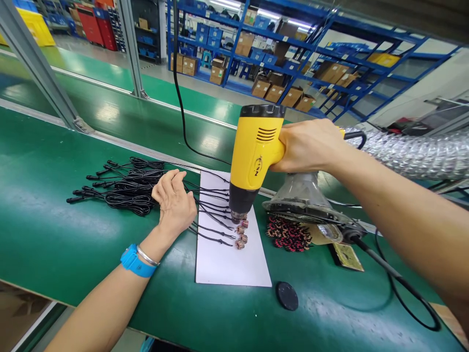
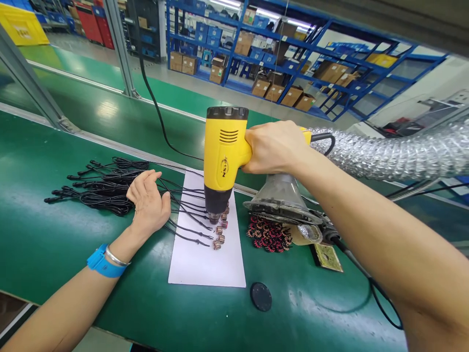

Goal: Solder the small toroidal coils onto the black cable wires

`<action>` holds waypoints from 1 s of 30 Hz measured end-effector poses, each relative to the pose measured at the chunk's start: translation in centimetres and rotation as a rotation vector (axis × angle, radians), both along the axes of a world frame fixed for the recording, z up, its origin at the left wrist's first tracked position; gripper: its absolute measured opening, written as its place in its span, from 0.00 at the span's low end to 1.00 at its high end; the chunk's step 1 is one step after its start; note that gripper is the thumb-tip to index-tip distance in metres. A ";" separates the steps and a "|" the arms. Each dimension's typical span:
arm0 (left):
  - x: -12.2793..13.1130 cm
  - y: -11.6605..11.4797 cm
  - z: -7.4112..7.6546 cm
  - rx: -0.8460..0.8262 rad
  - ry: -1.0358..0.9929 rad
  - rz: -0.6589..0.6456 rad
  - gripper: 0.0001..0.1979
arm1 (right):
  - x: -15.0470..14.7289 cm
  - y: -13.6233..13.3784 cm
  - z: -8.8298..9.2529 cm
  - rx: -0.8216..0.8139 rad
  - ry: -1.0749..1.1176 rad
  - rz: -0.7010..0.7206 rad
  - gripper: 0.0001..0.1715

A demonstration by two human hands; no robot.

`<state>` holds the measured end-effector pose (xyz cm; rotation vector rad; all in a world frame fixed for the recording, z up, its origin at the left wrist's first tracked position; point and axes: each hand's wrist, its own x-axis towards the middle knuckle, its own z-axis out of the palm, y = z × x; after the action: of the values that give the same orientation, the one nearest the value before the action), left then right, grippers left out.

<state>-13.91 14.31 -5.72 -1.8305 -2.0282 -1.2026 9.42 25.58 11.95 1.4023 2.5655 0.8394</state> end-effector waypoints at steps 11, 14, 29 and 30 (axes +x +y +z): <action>-1.2 0.3 0.7 0.058 -0.048 0.065 0.28 | 0.4 -4.2 -0.3 -0.010 0.035 0.080 0.19; -1.6 0.4 0.8 0.073 -0.047 0.093 0.28 | 1.1 -4.3 0.1 0.079 0.049 0.037 0.18; -3.5 0.7 1.1 0.090 -0.035 0.188 0.26 | 2.8 -2.1 4.2 0.313 0.073 -0.022 0.15; -3.8 0.7 1.2 0.097 -0.040 0.201 0.26 | 2.8 -2.1 4.6 0.333 0.103 -0.021 0.15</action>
<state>-17.68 15.02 -4.55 -1.5294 -2.0767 -1.2649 12.23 23.49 16.53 1.5911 2.5673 1.2708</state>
